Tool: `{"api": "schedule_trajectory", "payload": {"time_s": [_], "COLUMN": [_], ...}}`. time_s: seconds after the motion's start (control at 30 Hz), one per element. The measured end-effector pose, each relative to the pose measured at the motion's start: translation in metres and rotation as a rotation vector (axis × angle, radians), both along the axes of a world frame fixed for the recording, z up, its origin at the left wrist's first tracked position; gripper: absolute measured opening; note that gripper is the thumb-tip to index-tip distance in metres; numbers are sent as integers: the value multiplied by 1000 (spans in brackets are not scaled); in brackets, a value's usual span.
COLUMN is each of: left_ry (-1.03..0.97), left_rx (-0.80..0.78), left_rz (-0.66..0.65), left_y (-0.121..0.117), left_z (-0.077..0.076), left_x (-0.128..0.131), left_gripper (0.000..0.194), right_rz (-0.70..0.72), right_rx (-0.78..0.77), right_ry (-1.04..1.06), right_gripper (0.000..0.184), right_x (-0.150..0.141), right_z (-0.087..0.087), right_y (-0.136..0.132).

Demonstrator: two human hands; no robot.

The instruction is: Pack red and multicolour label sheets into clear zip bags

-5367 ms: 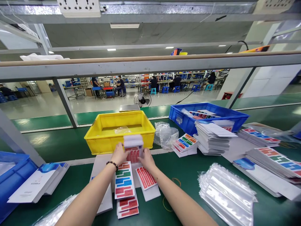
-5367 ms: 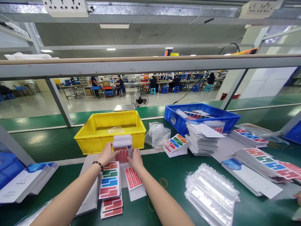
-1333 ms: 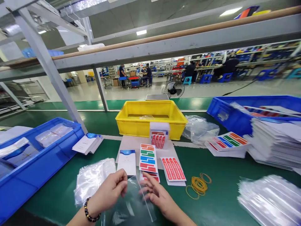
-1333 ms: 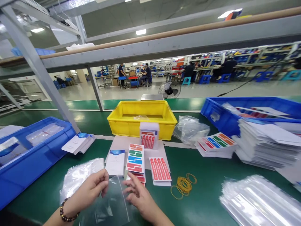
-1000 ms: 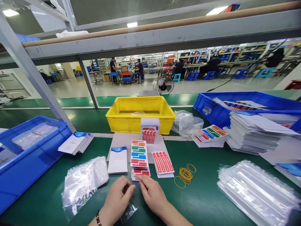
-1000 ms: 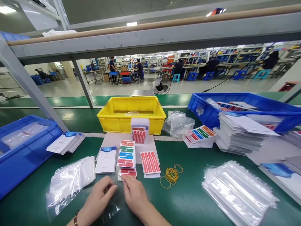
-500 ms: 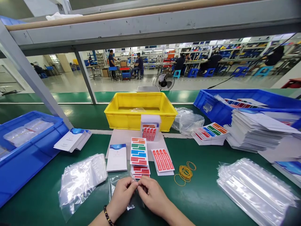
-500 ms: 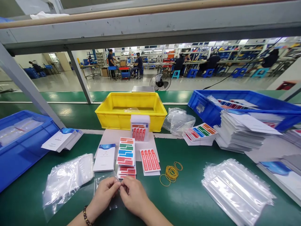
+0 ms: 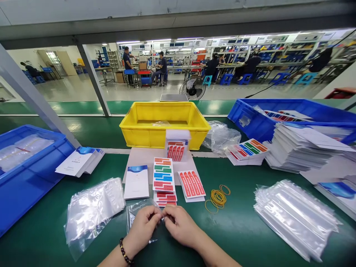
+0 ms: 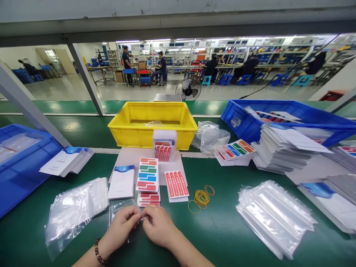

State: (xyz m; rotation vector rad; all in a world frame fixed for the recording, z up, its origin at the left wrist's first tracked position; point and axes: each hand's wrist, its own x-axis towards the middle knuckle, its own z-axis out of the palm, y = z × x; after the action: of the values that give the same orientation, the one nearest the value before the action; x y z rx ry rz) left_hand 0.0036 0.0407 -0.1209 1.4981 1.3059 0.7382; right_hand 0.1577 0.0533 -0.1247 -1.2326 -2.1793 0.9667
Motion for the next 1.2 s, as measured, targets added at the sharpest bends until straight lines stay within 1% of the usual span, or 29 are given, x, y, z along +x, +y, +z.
{"api": "schedule_trajectory", "payload": {"time_s": [0.1,0.2,0.3,0.4,0.47,0.5,0.53,0.57,0.6,0.63,0.67,0.7,0.73,0.77,0.8,0.83,0.87,0.9,0.93,0.97,1.0,1.07,1.13,1.2], "left_ry": [36,60,47,6,-29,-47,-64,-76,-85,-90,-94,-94,-81,-56,-17,32,88,143,193,237,276,325,347,359], "left_rx": [-7,-13,-39,-88,-112,-121,-130,-138,-142,-144,-143,-109,-28,97,241,377,477,519,500,454,401,307,248,231], "left_rz": [8,27,32,56,89,104,116,125,131,137,151,173,191,187,147,68,-37,-145,-227,-268,-273,-241,-229,-256], "left_y": [0,-2,-4,-3,0,2,3,4,5,6,5,5,3,2,0,-2,-3,-4,-5,-4,-4,-2,0,0], "left_z": [-1,-1,0,0,0,-1,-1,-1,-1,0,1,3,6,8,10,13,15,17,18,20,21,23,23,21], "left_x": [1,5,6,5,3,2,0,-1,-2,-4,-5,-7,-8,-10,-11,-12,-12,-12,-11,-11,-11,-12,-14,-15], "left_gripper": [28,32,33,33,33,33,34,34,34,34,34,32,29,22,15,13,17,19,17,12,8,9,11,14], "right_rz": [-21,-46,-140,-224,-179,-126,-68,-15,23,44,51,57,72,96,127,157,184,205,219,225,221,194,180,169], "right_rx": [84,218,354,416,428,440,457,478,500,520,530,523,493,444,377,304,231,165,106,57,18,-21,1,93], "right_ry": [-56,-136,-167,-155,-115,-100,-101,-116,-142,-166,-177,-168,-142,-105,-69,-40,-24,-23,-37,-62,-93,-142,-140,-109], "right_gripper": [22,23,24,28,22,18,18,20,18,15,17,21,23,24,23,21,20,20,19,16,14,14,17,13], "right_x": [-1,-2,0,4,4,4,2,1,1,1,1,3,5,9,12,16,20,25,29,34,38,45,46,37], "right_z": [-2,-6,-8,-3,3,5,8,9,9,9,9,8,8,9,10,13,16,19,23,27,31,38,44,48], "right_y": [-1,-3,-1,2,0,-3,-5,-7,-9,-9,-9,-7,-5,-3,-1,2,4,5,6,7,7,6,4,4]}}
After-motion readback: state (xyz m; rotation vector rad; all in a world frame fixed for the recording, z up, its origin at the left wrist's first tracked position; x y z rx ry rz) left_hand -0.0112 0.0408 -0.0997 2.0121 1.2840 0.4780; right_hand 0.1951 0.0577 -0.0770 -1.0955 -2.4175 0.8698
